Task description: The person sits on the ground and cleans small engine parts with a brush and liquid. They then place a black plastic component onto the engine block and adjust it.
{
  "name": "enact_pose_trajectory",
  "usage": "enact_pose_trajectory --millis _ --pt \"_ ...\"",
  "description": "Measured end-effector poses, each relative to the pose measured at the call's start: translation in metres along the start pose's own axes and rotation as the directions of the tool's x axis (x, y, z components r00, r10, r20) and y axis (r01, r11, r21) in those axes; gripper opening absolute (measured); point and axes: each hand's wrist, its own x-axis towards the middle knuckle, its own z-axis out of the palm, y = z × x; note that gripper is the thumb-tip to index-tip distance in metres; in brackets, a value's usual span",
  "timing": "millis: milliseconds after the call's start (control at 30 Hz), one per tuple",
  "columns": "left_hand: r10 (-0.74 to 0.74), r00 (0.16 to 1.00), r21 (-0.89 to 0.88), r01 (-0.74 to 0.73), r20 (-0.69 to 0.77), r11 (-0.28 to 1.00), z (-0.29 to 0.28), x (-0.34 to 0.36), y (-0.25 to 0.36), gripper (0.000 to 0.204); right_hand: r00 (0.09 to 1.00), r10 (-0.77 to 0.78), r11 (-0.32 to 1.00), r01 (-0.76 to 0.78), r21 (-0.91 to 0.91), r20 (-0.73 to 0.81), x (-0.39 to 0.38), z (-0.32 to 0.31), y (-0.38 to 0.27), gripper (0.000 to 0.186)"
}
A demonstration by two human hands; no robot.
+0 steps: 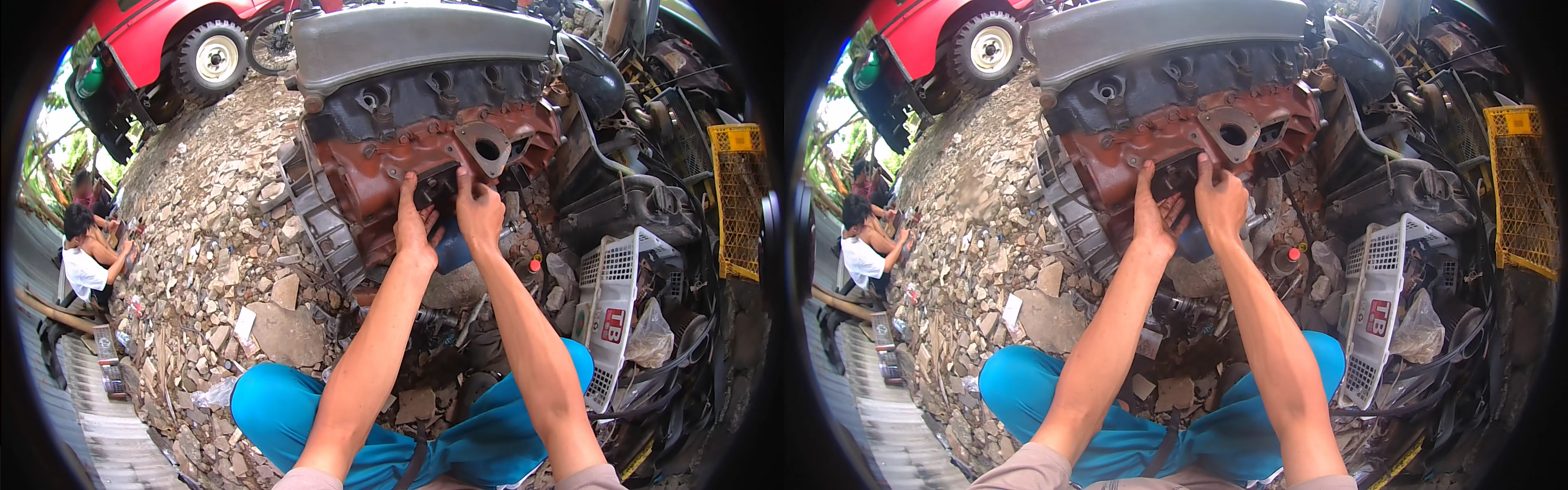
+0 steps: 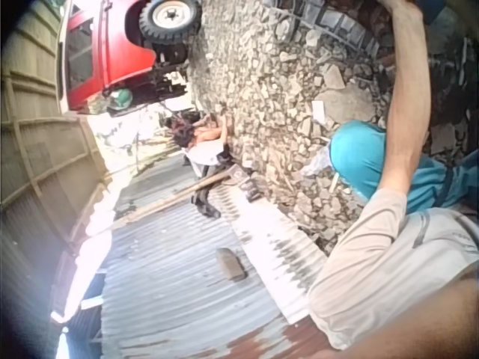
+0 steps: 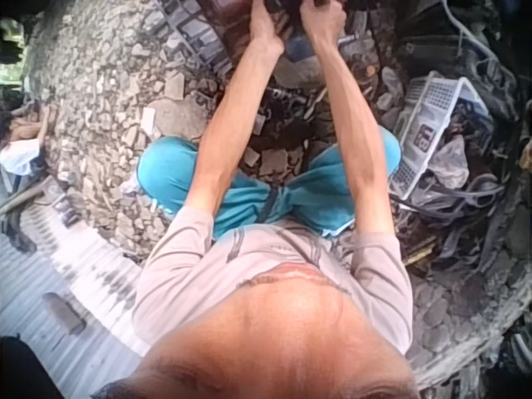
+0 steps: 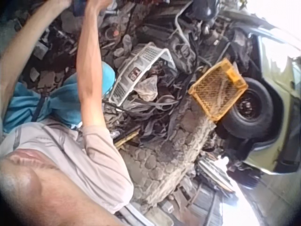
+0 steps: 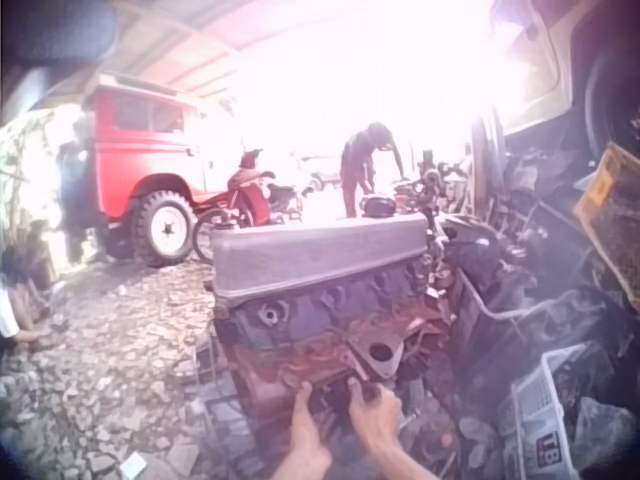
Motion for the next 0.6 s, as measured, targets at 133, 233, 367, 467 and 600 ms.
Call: enact_pose_trajectory --millis 133,233,367,467,600 --pt "0.007 1.000 -0.012 -0.007 0.018 1.000 -0.002 -0.001 0.001 0.103 0.992 -0.110 0.993 0.111 0.024 -0.060 -0.007 0.000 -0.003 0.043" --pt "0.005 1.000 -0.018 -0.004 0.021 1.000 0.000 -0.002 0.001 0.103 0.991 -0.130 0.990 0.131 0.051 -0.030 -0.003 -0.002 -0.003 0.038" --pt "0.003 0.999 0.008 -0.004 0.036 1.000 0.002 -0.004 0.002 0.100 0.997 -0.040 0.999 0.043 -0.031 0.064 0.010 0.000 0.005 0.032" --pt "-0.004 1.000 -0.005 0.005 0.030 1.000 -0.001 -0.003 0.004 0.101 0.996 -0.027 0.995 0.035 -0.089 0.088 0.004 -0.003 -0.002 0.034" --pt "-0.011 0.999 -0.017 0.012 0.038 1.000 -0.003 -0.002 0.004 0.102 0.978 -0.211 0.971 0.208 -0.120 -0.011 -0.002 0.000 0.002 0.037"
